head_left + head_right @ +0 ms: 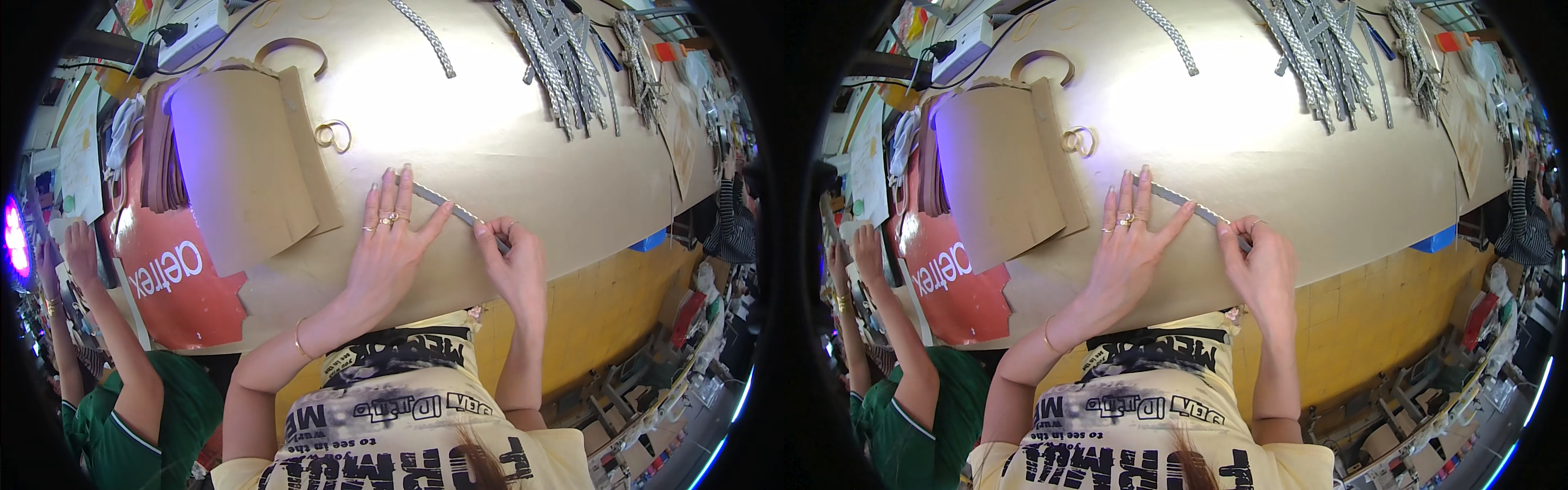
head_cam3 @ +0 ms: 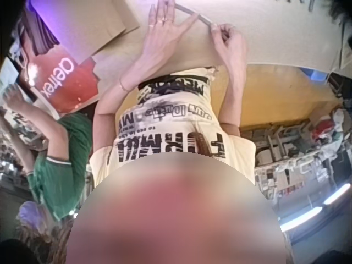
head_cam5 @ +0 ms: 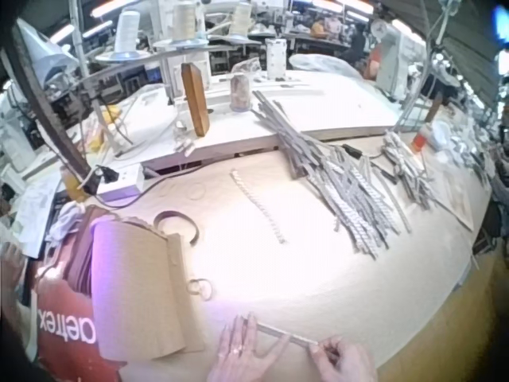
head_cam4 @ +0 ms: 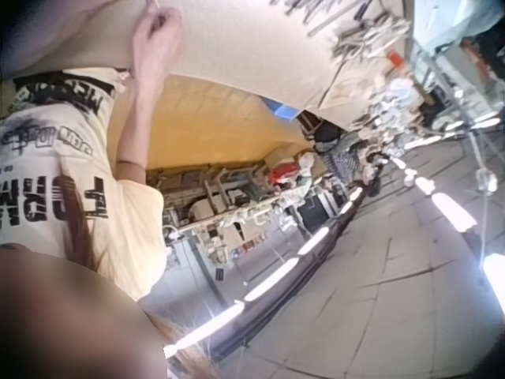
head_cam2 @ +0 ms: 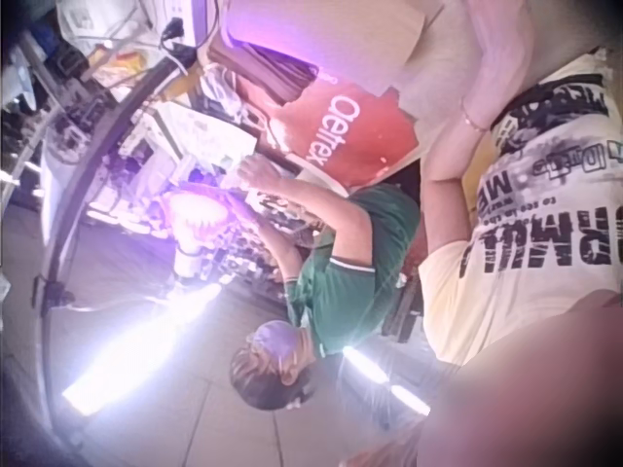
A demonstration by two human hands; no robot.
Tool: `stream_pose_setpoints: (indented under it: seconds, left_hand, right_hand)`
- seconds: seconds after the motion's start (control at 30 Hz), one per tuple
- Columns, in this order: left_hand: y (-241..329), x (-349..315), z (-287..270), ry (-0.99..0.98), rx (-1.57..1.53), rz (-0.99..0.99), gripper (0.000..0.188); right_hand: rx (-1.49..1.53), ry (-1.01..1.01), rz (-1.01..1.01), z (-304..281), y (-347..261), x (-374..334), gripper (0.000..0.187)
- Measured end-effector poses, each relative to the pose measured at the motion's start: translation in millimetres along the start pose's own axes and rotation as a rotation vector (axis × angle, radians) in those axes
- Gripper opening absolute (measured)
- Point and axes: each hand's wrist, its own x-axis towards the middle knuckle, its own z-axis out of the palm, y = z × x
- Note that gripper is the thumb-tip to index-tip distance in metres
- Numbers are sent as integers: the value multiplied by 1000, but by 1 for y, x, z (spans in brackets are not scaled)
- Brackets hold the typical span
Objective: The person repeatedly picks up braided straps, aligns them on a cardboard template, and applies glue from a bottle to secure them. The person handles multiple straps one at a time, placing each on the template and applying adhesive before moving to the next strap.
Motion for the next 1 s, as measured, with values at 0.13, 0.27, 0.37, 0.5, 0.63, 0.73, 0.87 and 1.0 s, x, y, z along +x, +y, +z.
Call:
stream_pose_setpoints:
  seconds: [0.13,0.27,0.37,0.5,0.63,0.73,0.87,1.0]
  left_hand:
    - [-1,1,-1,-86,-134,74,69]
    - [-3,3,-2,-96,-275,69,73]
    - [-4,3,-3,-111,-279,74,73]
    - [-3,4,-3,-130,-256,84,74]
    - [7,5,0,-108,-116,111,75]
    - [10,6,1,-110,-112,97,74]
    - [9,5,2,-100,-51,118,69]
    - [10,6,3,-112,-81,111,74]
  right_hand:
    - [-30,-9,10,1,0,3,28]
    - [-24,5,6,1,-1,4,28]
    - [-49,13,5,2,-3,3,27]
    - [-72,23,11,3,-5,3,27]
    - [-159,49,-19,3,-2,2,29]
    - [-112,79,5,0,6,-3,29]
    - [135,75,146,-8,22,-14,26]
    - [155,62,112,-12,29,-17,23]
